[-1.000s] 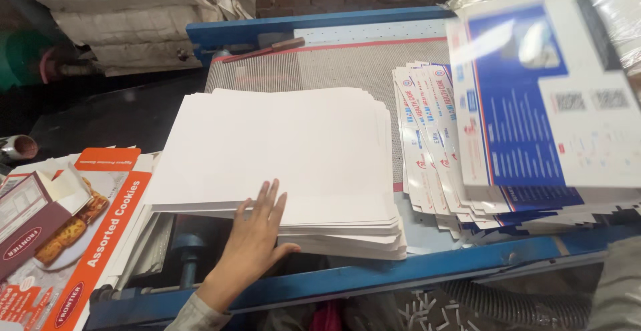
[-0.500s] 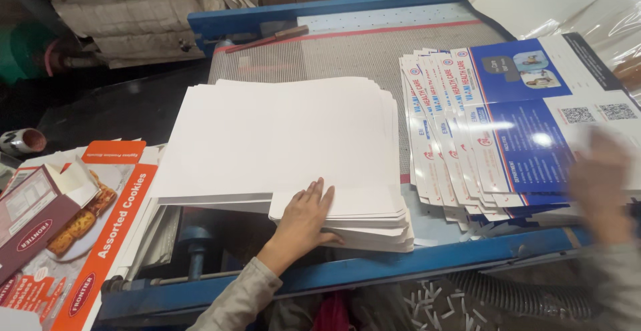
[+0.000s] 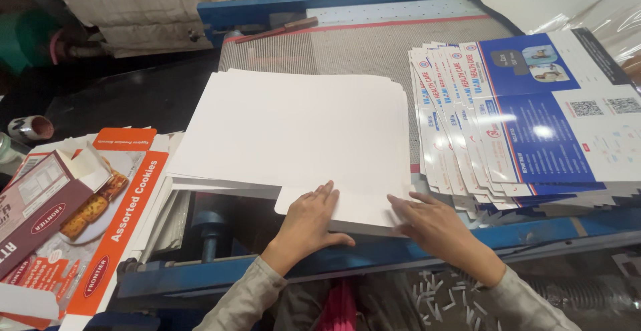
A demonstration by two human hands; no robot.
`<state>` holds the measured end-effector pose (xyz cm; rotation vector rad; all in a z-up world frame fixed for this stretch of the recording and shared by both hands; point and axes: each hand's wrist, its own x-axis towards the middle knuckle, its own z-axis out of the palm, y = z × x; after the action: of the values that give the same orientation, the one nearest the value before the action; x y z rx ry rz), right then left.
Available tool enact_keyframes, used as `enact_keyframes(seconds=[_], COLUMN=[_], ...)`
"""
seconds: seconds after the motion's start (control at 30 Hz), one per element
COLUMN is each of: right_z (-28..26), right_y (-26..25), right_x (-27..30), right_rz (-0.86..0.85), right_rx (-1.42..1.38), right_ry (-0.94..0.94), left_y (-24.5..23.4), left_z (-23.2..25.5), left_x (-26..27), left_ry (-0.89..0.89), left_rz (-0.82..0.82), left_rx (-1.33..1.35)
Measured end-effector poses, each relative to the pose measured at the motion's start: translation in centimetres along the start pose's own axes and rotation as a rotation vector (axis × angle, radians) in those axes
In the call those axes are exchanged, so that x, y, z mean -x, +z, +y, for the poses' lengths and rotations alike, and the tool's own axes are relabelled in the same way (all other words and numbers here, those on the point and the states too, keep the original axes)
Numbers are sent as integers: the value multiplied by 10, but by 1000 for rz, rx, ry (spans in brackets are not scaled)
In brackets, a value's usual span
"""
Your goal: The person folds white paper sheets in half and presses the crease with both hands. They repeat this process for multiple sheets, stacking the folded papers on the right side of the table. The task is performed by hand without tools.
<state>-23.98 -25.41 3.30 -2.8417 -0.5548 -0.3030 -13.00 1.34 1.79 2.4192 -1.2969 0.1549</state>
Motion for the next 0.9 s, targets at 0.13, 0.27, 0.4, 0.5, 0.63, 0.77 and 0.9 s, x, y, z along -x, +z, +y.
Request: enact_keyframes(seconds=[0.13, 0.27, 0.4, 0.5, 0.63, 0.77, 0.9], right_z=[15, 27, 29, 22, 5, -25, -64], right_y=[-1, 0, 4, 9, 7, -10, -23], right_x=[-2, -19, -38, -46, -35, -30, -36], right_rz=[-11, 145, 266, 303, 523, 598, 756], right_rx=[26, -38, -310, -542, -899, -683, -341], right_ry=[-3, -9, 184, 348, 331, 213, 219], left_y=[-8, 10, 19, 13, -6, -32, -42], left_z=[3, 20, 35, 42, 50, 50, 56], left_x=[-11, -26, -48, -56, -44, -35, -32], left_ry=[-35, 92, -72, -90, -130, -59, -24], left_rz=[-125, 69, 32, 125, 267, 365, 388], left_rx=[7, 95, 177, 229, 313, 429, 422])
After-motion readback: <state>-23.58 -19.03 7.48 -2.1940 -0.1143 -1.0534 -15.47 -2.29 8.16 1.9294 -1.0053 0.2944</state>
